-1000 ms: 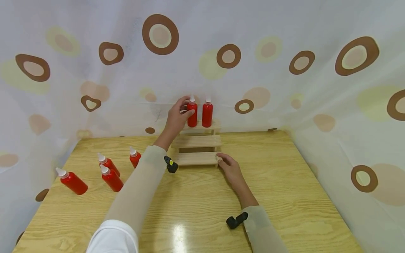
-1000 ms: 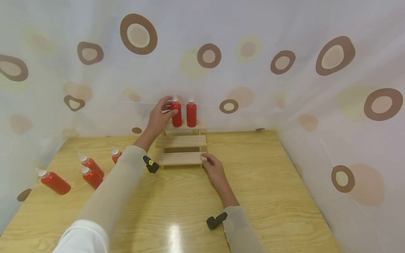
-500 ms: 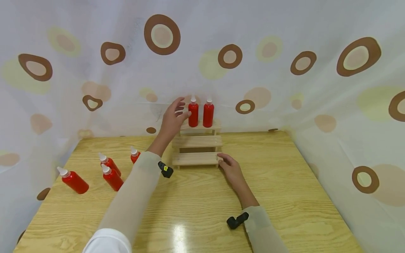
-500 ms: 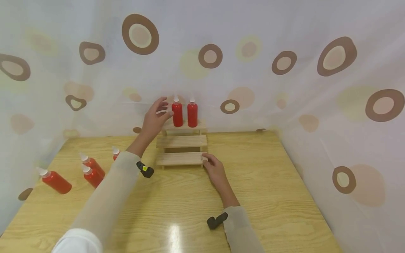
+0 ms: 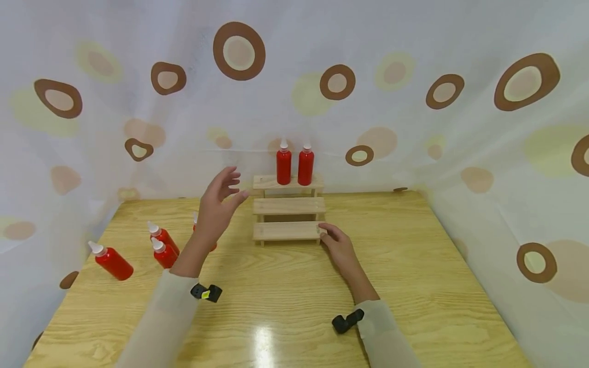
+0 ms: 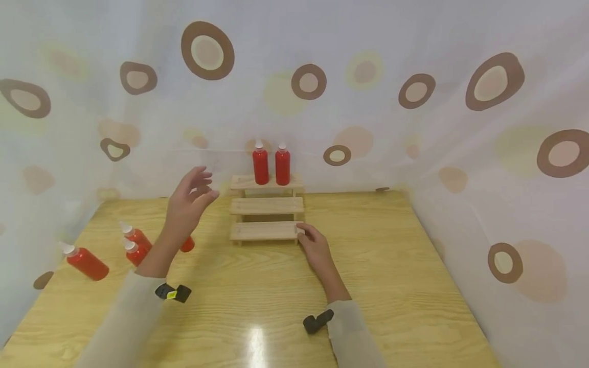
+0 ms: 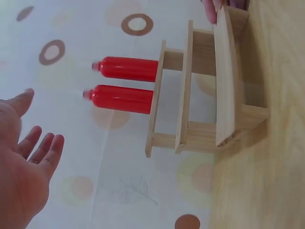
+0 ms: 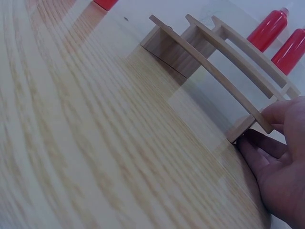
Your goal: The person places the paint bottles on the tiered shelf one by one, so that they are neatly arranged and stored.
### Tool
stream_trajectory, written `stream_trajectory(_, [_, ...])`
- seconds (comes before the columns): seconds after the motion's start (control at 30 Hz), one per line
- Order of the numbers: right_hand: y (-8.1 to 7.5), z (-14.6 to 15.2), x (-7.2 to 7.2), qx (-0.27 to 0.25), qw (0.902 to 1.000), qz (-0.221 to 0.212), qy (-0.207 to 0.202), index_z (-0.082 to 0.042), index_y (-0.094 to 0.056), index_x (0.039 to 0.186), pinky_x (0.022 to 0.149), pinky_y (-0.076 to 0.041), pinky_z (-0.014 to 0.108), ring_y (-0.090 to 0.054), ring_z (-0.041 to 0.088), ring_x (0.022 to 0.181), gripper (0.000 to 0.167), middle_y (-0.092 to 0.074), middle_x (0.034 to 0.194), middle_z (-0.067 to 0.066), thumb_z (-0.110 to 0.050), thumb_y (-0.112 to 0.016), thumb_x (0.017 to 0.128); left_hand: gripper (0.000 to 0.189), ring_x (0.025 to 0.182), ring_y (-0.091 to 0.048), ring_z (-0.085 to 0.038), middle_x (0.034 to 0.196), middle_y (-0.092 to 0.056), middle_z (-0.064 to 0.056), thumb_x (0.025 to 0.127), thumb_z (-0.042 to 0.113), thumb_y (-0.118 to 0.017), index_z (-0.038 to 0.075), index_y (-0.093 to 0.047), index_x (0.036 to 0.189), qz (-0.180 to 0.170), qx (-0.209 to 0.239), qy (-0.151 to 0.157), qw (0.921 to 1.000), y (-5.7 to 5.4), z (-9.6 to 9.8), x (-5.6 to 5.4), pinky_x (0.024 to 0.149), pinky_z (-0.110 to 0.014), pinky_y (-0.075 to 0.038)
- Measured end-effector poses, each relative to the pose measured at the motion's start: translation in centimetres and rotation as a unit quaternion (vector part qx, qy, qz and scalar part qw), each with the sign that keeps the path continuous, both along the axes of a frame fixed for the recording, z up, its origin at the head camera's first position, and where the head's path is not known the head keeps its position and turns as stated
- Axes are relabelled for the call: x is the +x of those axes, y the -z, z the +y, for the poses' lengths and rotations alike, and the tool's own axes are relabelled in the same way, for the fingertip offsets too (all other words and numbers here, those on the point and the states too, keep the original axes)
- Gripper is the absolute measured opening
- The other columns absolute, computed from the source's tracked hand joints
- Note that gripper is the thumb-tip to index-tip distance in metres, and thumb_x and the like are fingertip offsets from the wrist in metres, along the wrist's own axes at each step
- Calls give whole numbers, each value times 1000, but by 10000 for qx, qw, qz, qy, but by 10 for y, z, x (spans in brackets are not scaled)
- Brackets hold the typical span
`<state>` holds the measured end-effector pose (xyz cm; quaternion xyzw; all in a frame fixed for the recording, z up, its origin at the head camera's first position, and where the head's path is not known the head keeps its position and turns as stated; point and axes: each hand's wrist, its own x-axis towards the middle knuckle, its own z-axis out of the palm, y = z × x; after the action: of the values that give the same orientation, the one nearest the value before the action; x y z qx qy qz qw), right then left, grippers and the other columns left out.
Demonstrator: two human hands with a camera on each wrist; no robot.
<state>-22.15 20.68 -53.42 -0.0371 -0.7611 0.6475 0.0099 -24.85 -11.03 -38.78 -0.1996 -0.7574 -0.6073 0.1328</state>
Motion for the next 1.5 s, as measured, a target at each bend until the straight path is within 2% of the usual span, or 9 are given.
stream_trajectory(0.13, [1, 0, -1, 49, 10000, -4, -22, -18, -64, 135, 123, -29, 45, -34, 25, 150, 34, -49, 153, 6, -26, -59, 102, 59, 125, -55, -11, 137, -56, -5, 95, 15, -72, 19, -47, 149, -34, 88, -201, 9998, 9, -22, 29, 106, -24, -48])
stream_trajectory(0.3, [-2, 1, 0, 133, 9999, -64, 39, -19, -64, 134, 123, -30, 46, -35, 26, 149, 34, -49, 153, 6, -27, -59, 101, 56, 119, -57, -6, 131, -59, 2, 94, 9, -72, 15, -52, 145, -111, 94, -787, 9968, 20, -47, 61, 101, -16, -49])
stream_trajectory(0.5, [-3, 0, 1, 131, 9998, -147, 54, -19, -64, 134, 122, -30, 46, -36, 25, 148, 34, -49, 153, 6, -26, -59, 101, 52, 115, -59, -5, 126, -61, 6, 91, 1, -72, 11, -57, 140, -25, -85, -1411, 9900, 37, -72, 89, 97, -12, -49])
stream_trajectory(0.63, [-2, -2, -1, 105, 9998, -126, 58, -19, -64, 133, 122, -31, 44, -37, 24, 148, 33, -50, 152, 5, -26, -60, 101, 50, 110, -57, -1, 124, -61, 10, 90, 3, -74, 13, -59, 138, -76, -443, -2006, 9786, 48, -90, 102, 94, -6, -46])
stream_trajectory(0.8, [-2, -2, -3, 129, 9999, -7, 48, -17, -64, 134, 122, -31, 44, -37, 24, 148, 33, -51, 151, 6, -25, -59, 102, 49, 109, -58, -4, 124, -63, 0, 90, 4, -74, 11, -61, 137, -159, -423, -2452, 9684, 60, -107, 108, 94, -4, -44])
stream_trajectory(0.97, [-1, -1, -2, 148, 9999, -55, 66, -18, -64, 134, 122, -31, 44, -37, 24, 148, 33, -50, 152, 5, -26, -59, 102, 47, 109, -56, -2, 124, -62, -1, 92, 7, -73, 8, -60, 137, -215, -472, -2712, 9611, 71, -114, 110, 93, -4, -44])
stream_trajectory(1.17, [1, -1, -2, 50, 10000, -78, -6, -15, -62, 136, 123, -30, 44, -35, 25, 149, 35, -49, 153, 7, -25, -59, 102, 45, 112, -53, -8, 129, -57, -3, 94, 13, -72, 9, -59, 137, -531, -710, -3098, 9467, 78, -119, 111, 93, -5, -43])
stream_trajectory(1.4, [-1, -3, -2, 39, 9999, -63, 83, -12, -63, 135, 123, -30, 44, -35, 26, 149, 34, -50, 152, 8, -21, -59, 102, 50, 115, -52, -9, 136, -54, -5, 97, 23, -69, 14, -54, 143, -1263, -710, -3051, 9412, 85, -126, 105, 95, -12, -48])
stream_trajectory(1.5, [-1, -2, -2, 6, 9999, -47, 103, -12, -63, 135, 123, -30, 43, -36, 25, 149, 34, -50, 152, 8, -21, -59, 102, 51, 119, -53, -14, 138, -53, -5, 97, 24, -68, 15, -52, 144, -1497, -731, -3033, 9382, 87, -126, 103, 98, -15, -49])
